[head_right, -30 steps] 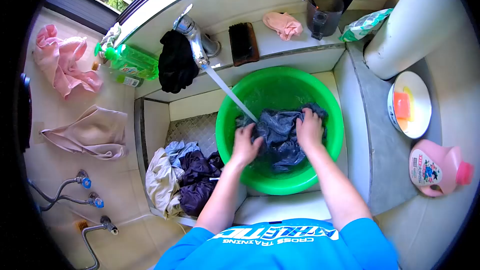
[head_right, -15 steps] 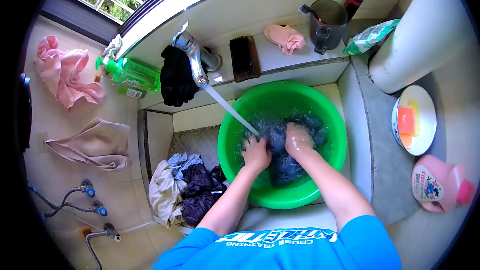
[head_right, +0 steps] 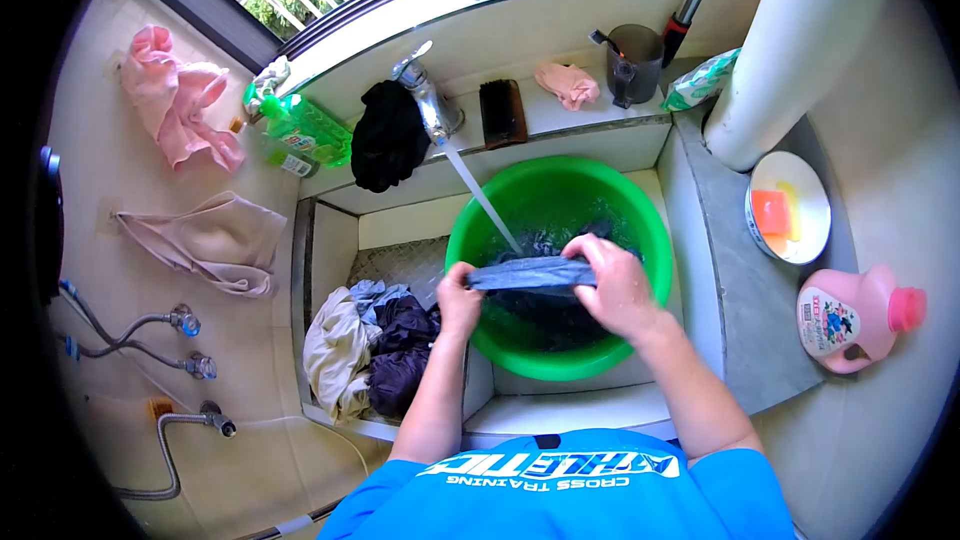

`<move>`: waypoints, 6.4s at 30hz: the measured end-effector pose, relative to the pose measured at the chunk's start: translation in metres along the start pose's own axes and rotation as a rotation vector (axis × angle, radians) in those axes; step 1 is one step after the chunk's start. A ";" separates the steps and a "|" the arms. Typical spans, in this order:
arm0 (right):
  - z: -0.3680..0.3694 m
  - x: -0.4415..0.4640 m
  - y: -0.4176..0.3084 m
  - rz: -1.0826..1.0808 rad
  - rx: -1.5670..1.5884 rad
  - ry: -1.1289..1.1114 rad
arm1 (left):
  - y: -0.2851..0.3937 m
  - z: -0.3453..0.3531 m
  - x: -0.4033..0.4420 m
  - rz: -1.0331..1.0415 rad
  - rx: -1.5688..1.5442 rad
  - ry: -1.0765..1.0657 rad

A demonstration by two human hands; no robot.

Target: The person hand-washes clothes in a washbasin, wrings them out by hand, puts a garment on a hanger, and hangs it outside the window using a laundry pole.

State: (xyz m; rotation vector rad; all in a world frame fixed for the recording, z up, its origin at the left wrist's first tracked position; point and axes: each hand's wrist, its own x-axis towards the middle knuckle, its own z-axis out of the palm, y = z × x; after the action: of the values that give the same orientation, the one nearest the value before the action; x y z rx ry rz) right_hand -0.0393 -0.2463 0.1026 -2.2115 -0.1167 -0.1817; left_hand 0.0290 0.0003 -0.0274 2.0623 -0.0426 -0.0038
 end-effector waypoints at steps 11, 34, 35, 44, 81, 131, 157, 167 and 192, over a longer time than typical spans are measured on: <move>0.047 -0.012 0.058 0.707 0.906 0.284 | 0.080 -0.047 -0.022 0.007 -0.165 -0.028; 0.113 -0.008 0.100 0.354 -0.298 0.106 | 0.011 0.063 -0.014 -0.014 0.741 -0.386; 0.123 -0.010 0.104 0.357 -0.375 0.022 | 0.019 0.076 -0.016 -0.085 0.865 -0.443; 0.122 0.049 0.125 0.484 -0.533 -0.267 | -0.016 0.108 0.025 -0.202 0.744 -0.442; 0.097 -0.007 0.126 0.393 -0.134 0.052 | -0.001 0.061 -0.026 0.177 0.498 -0.207; 0.077 -0.001 0.119 0.272 -0.071 0.403 | 0.041 0.023 -0.001 0.344 0.393 -0.070; 0.107 -0.023 0.092 0.293 -0.102 -0.158 | 0.022 0.036 -0.021 0.266 0.388 -0.456; -0.019 0.036 -0.077 -0.035 0.922 -0.016 | 0.195 -0.081 -0.044 0.417 -0.253 -0.071; 0.120 0.039 0.134 0.502 -0.515 -0.423 | 0.012 0.084 0.022 0.115 0.800 -0.664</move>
State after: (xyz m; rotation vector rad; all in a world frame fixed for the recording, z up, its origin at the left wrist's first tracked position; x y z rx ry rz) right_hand 0.0294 -0.2310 -0.0675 -2.6770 0.2857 0.5982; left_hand 0.0485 -0.0803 -0.0562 2.7538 -0.6635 -0.7000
